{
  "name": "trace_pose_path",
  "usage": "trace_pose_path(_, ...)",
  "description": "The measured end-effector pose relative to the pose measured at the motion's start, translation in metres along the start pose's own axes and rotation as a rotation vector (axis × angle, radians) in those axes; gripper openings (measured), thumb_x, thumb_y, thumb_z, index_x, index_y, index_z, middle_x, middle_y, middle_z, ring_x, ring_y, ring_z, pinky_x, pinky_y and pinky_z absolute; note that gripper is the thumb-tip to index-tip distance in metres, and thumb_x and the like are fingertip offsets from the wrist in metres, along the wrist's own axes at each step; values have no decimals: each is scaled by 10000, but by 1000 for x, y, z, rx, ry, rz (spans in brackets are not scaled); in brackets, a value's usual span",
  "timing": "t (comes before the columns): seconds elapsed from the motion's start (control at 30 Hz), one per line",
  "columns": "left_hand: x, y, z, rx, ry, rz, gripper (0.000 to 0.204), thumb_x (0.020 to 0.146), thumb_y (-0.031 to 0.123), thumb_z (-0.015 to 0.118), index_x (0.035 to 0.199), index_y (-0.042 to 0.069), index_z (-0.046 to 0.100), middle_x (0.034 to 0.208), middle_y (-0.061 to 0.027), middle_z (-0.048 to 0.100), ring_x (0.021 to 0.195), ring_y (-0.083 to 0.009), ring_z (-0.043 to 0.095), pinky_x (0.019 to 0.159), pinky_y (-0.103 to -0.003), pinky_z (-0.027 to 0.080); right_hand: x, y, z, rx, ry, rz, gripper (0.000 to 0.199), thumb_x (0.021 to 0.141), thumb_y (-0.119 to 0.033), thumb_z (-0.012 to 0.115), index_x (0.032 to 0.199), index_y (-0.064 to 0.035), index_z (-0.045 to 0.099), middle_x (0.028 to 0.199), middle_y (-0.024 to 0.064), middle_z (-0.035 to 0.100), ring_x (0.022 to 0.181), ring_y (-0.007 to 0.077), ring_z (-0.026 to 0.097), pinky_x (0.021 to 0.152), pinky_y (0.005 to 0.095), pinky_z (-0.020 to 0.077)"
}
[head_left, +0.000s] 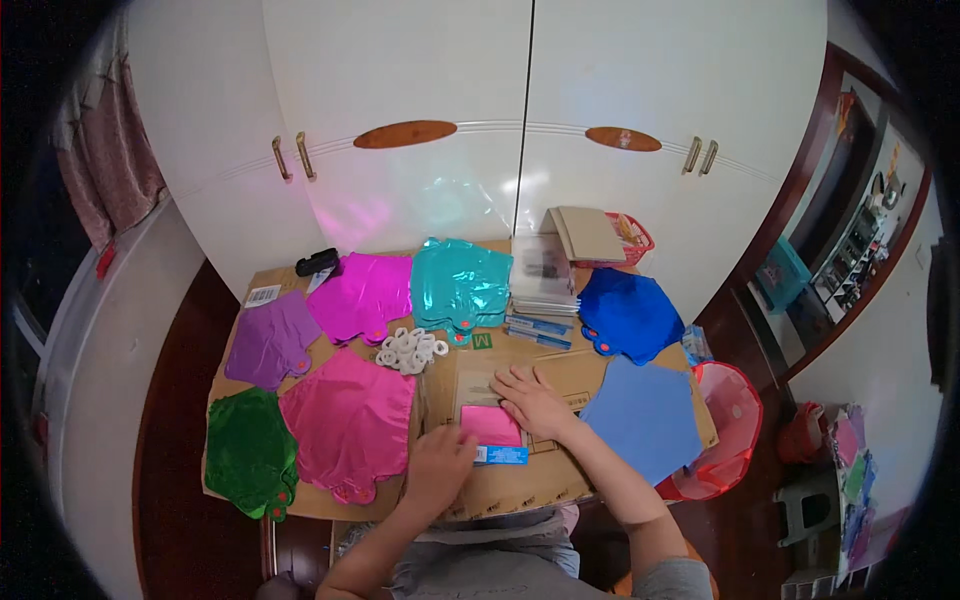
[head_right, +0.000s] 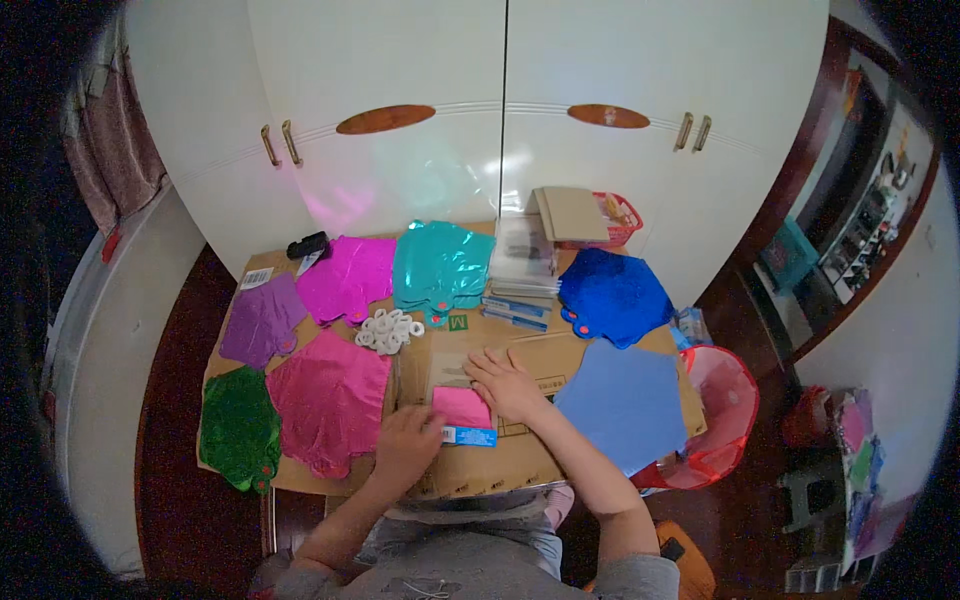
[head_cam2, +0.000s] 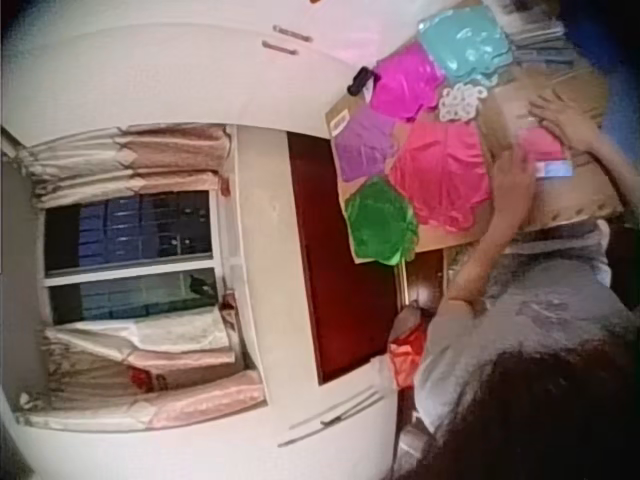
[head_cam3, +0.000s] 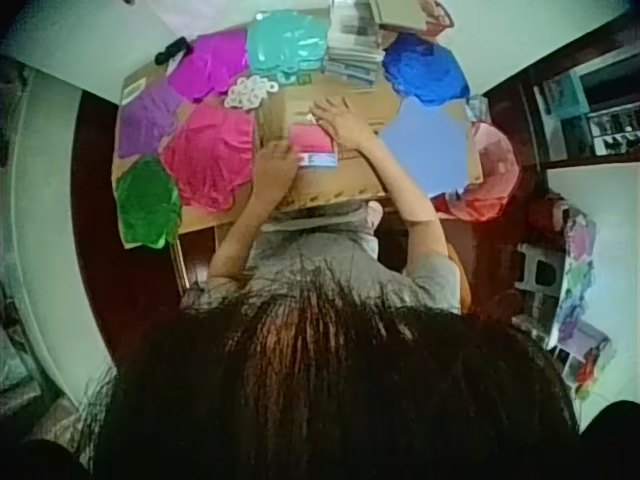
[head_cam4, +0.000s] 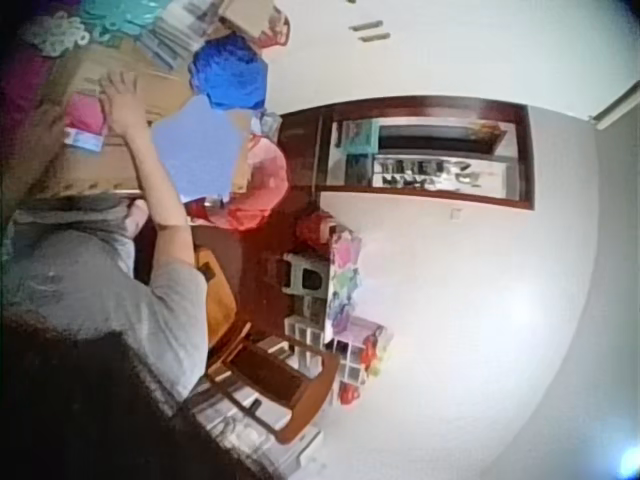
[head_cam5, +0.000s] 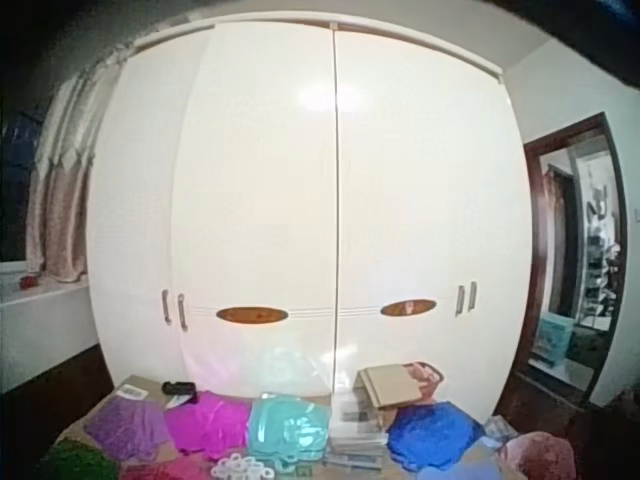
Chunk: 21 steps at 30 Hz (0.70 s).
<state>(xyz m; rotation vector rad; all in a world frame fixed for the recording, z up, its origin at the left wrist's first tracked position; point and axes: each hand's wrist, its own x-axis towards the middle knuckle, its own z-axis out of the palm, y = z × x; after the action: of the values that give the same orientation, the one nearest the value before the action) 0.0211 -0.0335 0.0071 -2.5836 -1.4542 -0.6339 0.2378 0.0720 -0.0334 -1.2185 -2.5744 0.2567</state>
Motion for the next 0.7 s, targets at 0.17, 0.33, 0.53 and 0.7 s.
trace_pose_path(0.17, 1, 2, 24, 104, 125, 315, 317, 743, 150, 548, 1023, 20, 619, 927, -95, 630, 947, -218, 612, 801, -322, 492, 4, 3, 5, 17, -4, -12, 422, 955, -304, 443, 1352, -161, 451, 1418, 67, 421, 1354, 283, 320, 1106, 533, 195)
trace_pose_path(0.33, 11, 1, 21, 102, -74, 340, 269, 713, 154, 558, 944, 31, 619, 783, -52, 602, 774, -172, 621, 686, -291, 507, 14, 9, 0, 58, -69, -14, 436, 972, -304, 413, 1384, -161, 412, 1438, 50, 401, 1381, 264, 276, 1119, 542, 154)
trace_pose_path(0.53, 5, 7, 14, 9, -88, 365, 119, 688, 141, 576, 783, 72, 555, 723, -44, 583, 658, -161, 612, 564, -271, 498, 34, 13, -1, 100, -145, 18, 467, 982, -339, 374, 1409, -151, 377, 1448, 29, 392, 1388, 253, 262, 1124, 544, 137)
trace_pose_path(0.7, -14, 21, 11, 26, -89, 350, 134, 679, 131, 587, 792, 67, 552, 727, -34, 576, 661, -171, 609, 569, -281, 509, 47, 18, 4, -1, -61, 10, 462, 977, -366, 369, 1370, -128, 416, 1435, 67, 399, 1375, 270, 277, 1127, 502, 176)
